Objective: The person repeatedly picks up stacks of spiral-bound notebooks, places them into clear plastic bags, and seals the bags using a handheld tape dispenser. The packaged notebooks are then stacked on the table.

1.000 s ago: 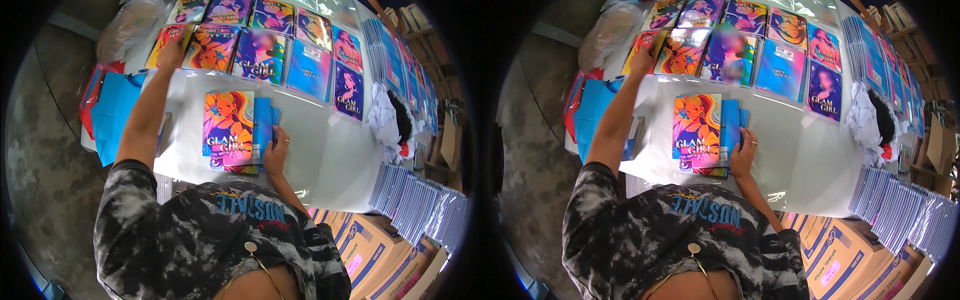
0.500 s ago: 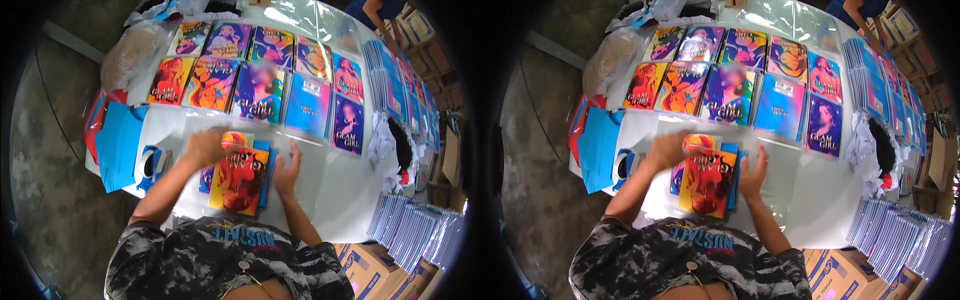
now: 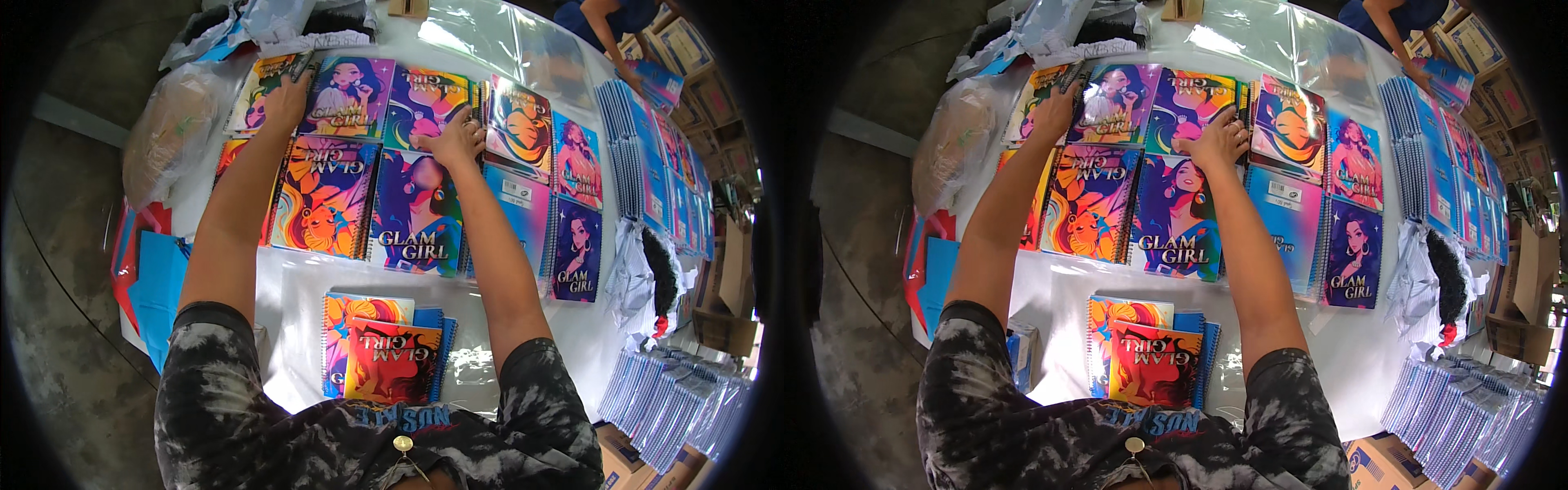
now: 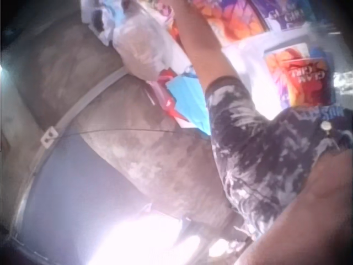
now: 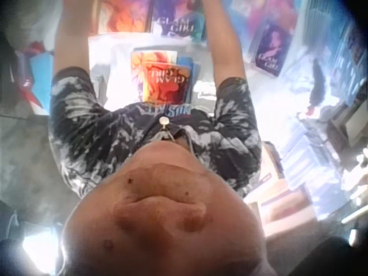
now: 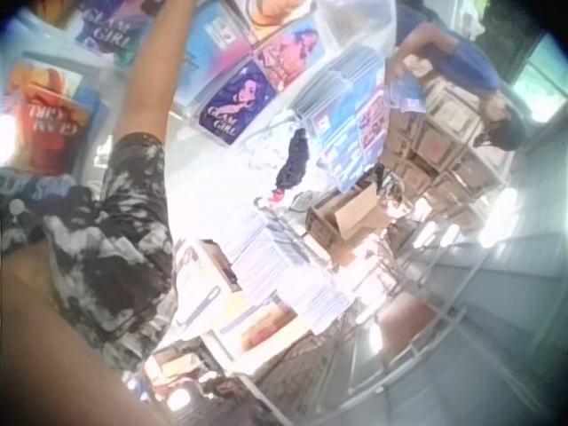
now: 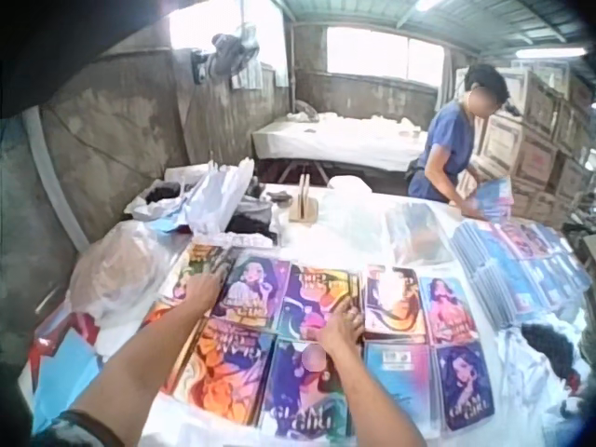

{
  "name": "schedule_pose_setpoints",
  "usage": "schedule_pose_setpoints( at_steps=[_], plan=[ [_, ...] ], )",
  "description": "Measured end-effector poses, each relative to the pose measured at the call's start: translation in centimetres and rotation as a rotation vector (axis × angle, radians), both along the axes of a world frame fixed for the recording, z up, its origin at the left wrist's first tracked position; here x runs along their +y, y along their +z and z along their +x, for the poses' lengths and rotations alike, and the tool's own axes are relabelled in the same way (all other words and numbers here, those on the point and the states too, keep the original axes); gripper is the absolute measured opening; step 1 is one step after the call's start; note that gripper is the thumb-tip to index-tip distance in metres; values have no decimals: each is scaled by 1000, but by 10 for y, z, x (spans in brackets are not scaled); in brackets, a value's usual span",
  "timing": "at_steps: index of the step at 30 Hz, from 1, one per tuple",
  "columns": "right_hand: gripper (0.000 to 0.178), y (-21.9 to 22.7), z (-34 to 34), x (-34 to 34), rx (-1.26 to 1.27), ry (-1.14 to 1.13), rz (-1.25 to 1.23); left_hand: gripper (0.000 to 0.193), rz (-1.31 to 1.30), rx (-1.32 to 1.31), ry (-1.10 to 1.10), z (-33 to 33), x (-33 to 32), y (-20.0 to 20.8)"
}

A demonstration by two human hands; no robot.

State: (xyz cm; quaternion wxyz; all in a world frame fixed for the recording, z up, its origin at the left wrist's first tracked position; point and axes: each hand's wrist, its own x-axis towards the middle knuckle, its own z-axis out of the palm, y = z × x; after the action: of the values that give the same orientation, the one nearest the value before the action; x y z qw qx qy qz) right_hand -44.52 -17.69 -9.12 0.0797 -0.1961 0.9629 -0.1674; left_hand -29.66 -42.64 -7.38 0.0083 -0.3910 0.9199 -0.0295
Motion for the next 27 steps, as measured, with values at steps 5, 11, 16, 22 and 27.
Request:
schedule_pose_setpoints(
  at_steps=[5, 11, 16, 22, 27],
  plan=[
    [75, 18, -26, 23, 184, -79, -402, 54, 76, -25, 171, -30, 19, 1],
    [28, 65, 9, 82, 423, 69, -1164, 48, -82, 267, 286, -10, 32, 19],
    [26, 129, 75, 223, 70, -42, -1667, 39, -103, 939, 7, 64, 121, 117],
    [34, 153, 166, 357, -525, 124, -1911, 17, 709, 1230, -12, 225, 317, 139],
    [33, 125, 255, 341, -972, 21, -1702, 21, 320, 607, 36, 310, 403, 22]
  ],
)
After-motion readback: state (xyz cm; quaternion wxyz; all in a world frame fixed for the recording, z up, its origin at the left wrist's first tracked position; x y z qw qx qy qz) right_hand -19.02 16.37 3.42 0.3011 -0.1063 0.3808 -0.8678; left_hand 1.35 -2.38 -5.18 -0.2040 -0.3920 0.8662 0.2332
